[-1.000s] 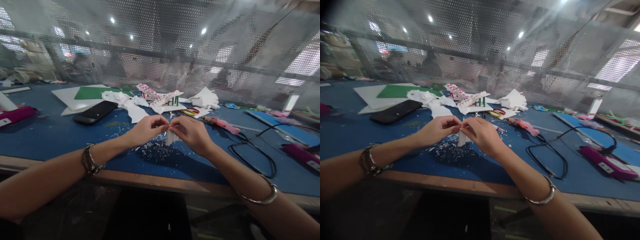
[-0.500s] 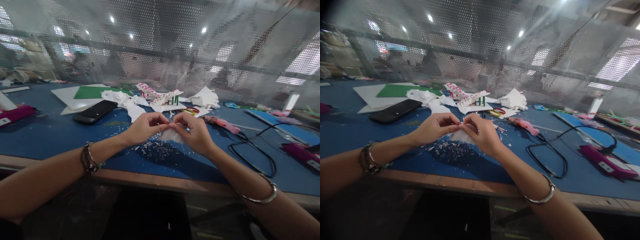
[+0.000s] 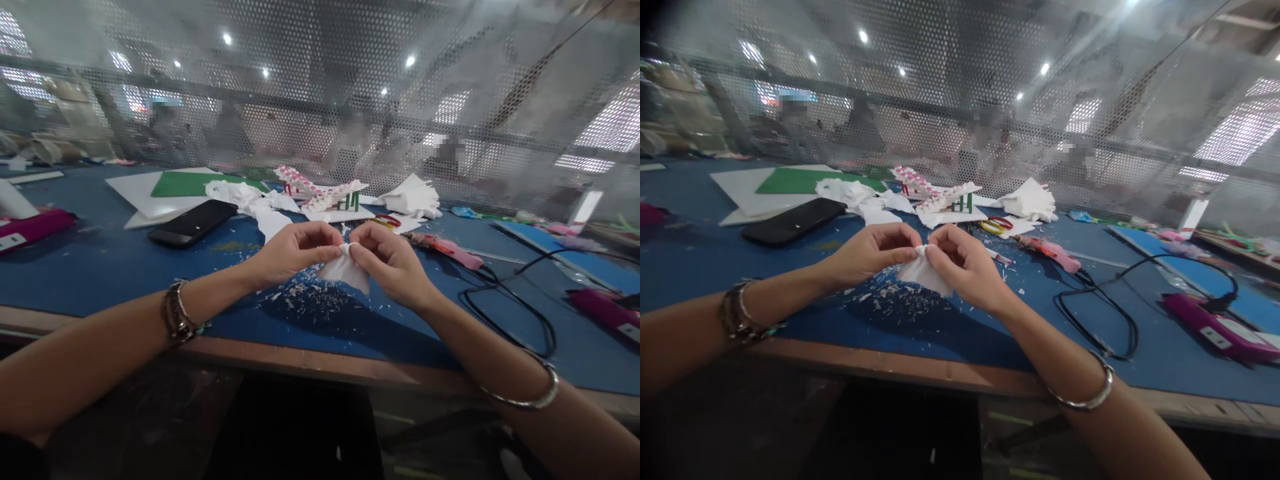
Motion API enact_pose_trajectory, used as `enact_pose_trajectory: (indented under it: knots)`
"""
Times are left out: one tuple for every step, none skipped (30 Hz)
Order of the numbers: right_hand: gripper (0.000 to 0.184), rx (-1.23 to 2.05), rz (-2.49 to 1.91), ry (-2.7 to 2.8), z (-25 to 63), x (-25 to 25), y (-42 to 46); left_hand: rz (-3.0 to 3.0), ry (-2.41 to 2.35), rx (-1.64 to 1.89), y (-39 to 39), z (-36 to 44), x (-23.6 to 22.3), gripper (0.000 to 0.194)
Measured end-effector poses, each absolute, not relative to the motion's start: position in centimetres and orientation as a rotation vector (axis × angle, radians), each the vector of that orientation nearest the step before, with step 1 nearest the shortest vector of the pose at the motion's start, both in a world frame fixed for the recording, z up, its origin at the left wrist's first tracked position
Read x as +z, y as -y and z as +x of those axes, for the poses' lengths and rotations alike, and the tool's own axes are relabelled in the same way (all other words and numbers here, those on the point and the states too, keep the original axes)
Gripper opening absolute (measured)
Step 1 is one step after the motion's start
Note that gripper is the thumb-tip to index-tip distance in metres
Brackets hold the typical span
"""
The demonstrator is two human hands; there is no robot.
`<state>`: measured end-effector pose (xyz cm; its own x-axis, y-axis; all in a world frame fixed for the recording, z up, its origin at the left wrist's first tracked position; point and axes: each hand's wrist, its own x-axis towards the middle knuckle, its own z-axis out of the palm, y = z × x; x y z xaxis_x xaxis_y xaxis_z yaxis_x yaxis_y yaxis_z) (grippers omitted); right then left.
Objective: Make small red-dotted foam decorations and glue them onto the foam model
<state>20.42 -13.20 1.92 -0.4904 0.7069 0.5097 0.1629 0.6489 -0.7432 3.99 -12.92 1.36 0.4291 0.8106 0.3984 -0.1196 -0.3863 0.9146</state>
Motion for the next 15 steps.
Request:
enact_pose_trajectory:
  knots:
    - [0.009, 0.783, -0.687, 2.009, 20.4, 1.91, 13.19, 1.675, -0.614, 1.152, 12.92, 3.99, 1.39, 0.003]
    - [0.01, 0.766, -0.701, 2.01, 20.37, 1.9, 13.17, 1.683, -0.616, 1.161, 12.91, 3.99, 1.41, 0.004]
    - [0.01, 0.752, -0.716, 2.009, 20.33, 1.89, 13.16, 1.686, -0.617, 1.169, 12.89, 3.99, 1.42, 0.004]
    - [0.011, 0.745, -0.729, 2.004, 20.29, 1.89, 13.15, 1.685, -0.62, 1.174, 12.87, 3.99, 1.42, 0.004]
    - [0.011, 0.747, -0.741, 1.993, 20.25, 1.89, 13.15, 1.679, -0.624, 1.177, 12.86, 3.99, 1.41, 0.004]
    - [0.012, 0.757, -0.753, 1.98, 20.21, 1.9, 13.16, 1.671, -0.629, 1.176, 12.85, 3.99, 1.41, 0.003]
    - [0.012, 0.775, -0.765, 1.966, 20.18, 1.91, 13.18, 1.664, -0.638, 1.172, 12.86, 3.98, 1.41, 0.003]
    - [0.012, 0.795, -0.774, 1.955, 20.16, 1.93, 13.2, 1.659, -0.647, 1.166, 12.87, 3.97, 1.41, 0.003]
    - [0.012, 0.812, -0.78, 1.946, 20.14, 1.95, 13.22, 1.654, -0.654, 1.16, 12.87, 3.95, 1.41, 0.002]
    - [0.012, 0.824, -0.781, 1.939, 20.14, 1.96, 13.24, 1.65, -0.658, 1.156, 12.88, 3.94, 1.4, 0.001]
    - [0.011, 0.832, -0.775, 1.937, 20.13, 1.96, 13.24, 1.647, -0.657, 1.157, 12.87, 3.93, 1.39, 0.001]
    - [0.01, 0.835, -0.764, 1.938, 20.14, 1.95, 13.24, 1.644, -0.655, 1.161, 12.84, 3.93, 1.36, 0.001]
    - [0.009, 0.832, -0.75, 1.942, 20.15, 1.93, 13.23, 1.64, -0.651, 1.168, 12.8, 3.93, 1.32, 0.002]
    - [0.008, 0.822, -0.735, 1.946, 20.16, 1.89, 13.23, 1.635, -0.647, 1.175, 12.75, 3.94, 1.25, 0.002]
    - [0.008, 0.802, -0.721, 1.948, 20.18, 1.83, 13.22, 1.63, -0.643, 1.183, 12.7, 3.96, 1.17, 0.003]
